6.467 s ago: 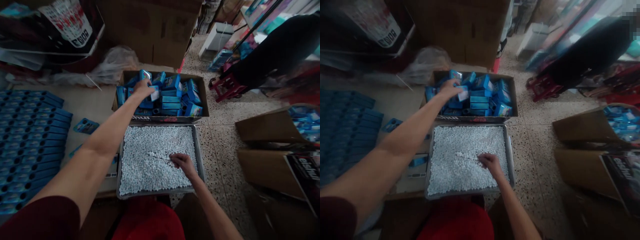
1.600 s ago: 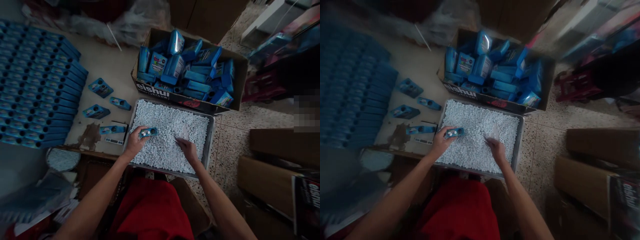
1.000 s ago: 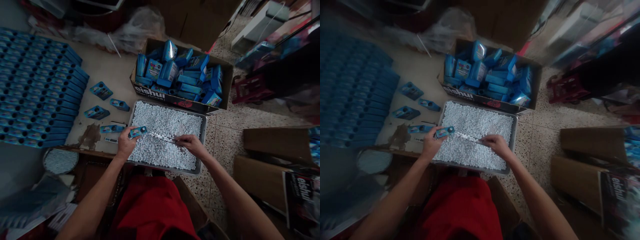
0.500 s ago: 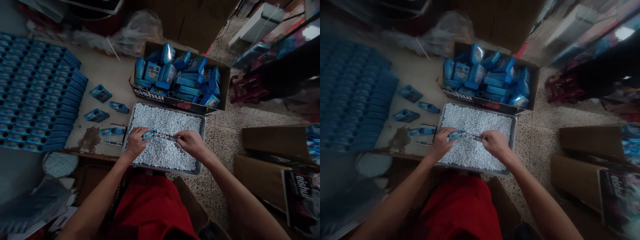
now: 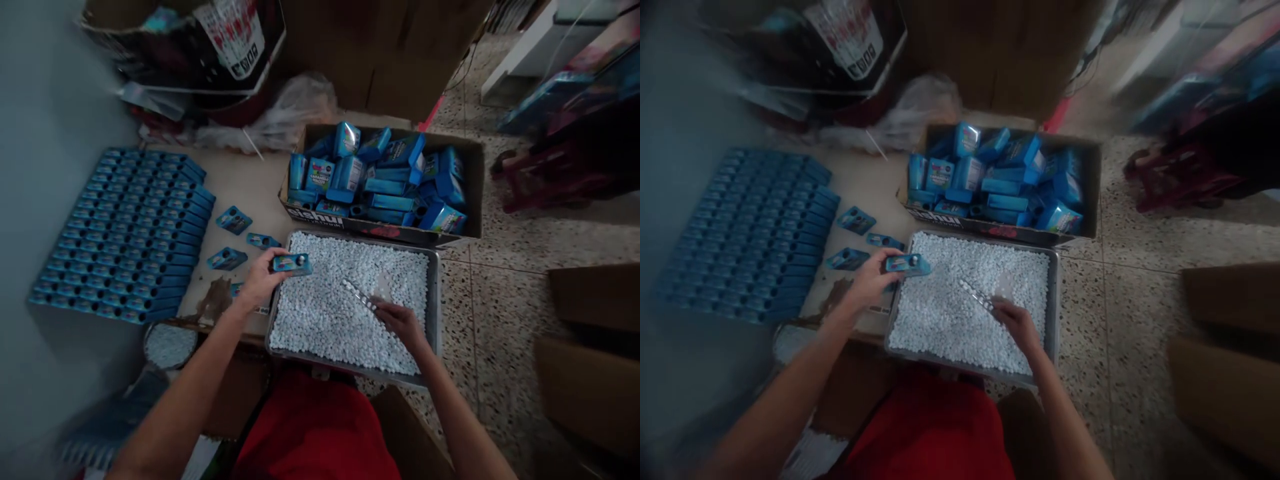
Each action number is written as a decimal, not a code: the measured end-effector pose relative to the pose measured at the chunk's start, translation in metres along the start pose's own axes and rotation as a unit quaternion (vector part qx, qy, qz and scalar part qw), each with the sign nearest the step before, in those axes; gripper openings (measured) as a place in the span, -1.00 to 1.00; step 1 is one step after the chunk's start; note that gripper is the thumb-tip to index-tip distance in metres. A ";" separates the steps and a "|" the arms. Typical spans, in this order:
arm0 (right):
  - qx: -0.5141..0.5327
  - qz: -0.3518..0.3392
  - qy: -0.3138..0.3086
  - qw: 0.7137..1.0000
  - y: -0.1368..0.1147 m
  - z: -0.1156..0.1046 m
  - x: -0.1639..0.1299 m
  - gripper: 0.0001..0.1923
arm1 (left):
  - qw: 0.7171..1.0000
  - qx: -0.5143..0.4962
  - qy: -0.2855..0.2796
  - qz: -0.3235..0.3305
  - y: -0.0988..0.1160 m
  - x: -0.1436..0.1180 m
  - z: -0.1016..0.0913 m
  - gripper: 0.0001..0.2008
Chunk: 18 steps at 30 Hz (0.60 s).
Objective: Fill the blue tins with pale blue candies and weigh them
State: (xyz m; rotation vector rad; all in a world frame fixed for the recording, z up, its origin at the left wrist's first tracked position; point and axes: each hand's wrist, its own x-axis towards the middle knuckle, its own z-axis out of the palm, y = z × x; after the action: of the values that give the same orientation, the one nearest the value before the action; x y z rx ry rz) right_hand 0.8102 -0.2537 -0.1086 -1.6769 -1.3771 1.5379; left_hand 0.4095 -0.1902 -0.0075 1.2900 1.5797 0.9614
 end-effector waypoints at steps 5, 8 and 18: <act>-0.179 0.012 0.073 0.981 0.001 -0.032 -0.031 -0.56 | 0.981 0.138 0.110 0.080 0.004 0.085 -0.091 -0.52; -0.305 0.046 0.060 0.949 -0.012 -0.052 -0.050 -0.56 | 0.970 0.227 0.081 0.034 -0.009 0.139 -0.115 -0.50; -0.423 0.123 -0.025 0.897 -0.011 -0.085 -0.067 -0.68 | 0.939 0.342 -0.020 0.010 0.025 0.177 -0.090 -0.61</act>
State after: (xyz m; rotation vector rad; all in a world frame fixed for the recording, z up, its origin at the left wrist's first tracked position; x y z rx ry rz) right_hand 0.8943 -0.2856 -0.0471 -2.3894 -2.1204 1.1485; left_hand 0.3159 -0.0158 0.0201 1.7729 1.9547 0.3811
